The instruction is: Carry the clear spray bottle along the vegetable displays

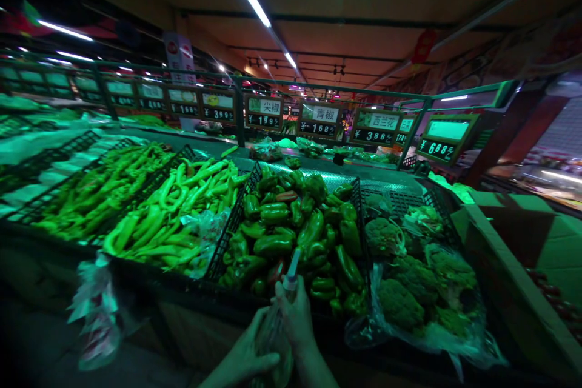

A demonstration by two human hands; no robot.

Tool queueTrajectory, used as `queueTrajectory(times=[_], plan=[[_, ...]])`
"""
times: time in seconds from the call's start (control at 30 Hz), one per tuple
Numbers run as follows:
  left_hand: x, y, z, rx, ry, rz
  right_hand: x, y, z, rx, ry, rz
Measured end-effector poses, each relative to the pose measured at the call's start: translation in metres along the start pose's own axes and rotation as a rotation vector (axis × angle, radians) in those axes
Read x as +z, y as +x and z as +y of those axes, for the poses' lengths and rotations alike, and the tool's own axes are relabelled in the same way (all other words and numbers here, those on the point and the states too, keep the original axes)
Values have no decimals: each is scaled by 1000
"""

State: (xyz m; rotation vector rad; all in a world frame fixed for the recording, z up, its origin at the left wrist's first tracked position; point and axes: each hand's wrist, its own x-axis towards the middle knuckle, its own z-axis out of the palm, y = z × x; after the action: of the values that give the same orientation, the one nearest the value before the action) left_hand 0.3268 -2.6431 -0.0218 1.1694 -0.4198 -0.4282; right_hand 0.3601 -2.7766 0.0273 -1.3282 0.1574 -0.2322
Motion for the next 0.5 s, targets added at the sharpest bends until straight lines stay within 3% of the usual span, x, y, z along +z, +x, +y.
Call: queueTrajectory(times=[0.13,0.23,0.37,0.5], plan=[[24,27,6,10,3,-39,-34,8,-18,29,19,153],[33,44,9,42,37,-38,-46,18,-31,26,32,184],[33,53,15,78,85,-26,-41,33,-41,-8,-35,141],[15,53,15,119,130,119,-15,49,-44,-53,-137,6]])
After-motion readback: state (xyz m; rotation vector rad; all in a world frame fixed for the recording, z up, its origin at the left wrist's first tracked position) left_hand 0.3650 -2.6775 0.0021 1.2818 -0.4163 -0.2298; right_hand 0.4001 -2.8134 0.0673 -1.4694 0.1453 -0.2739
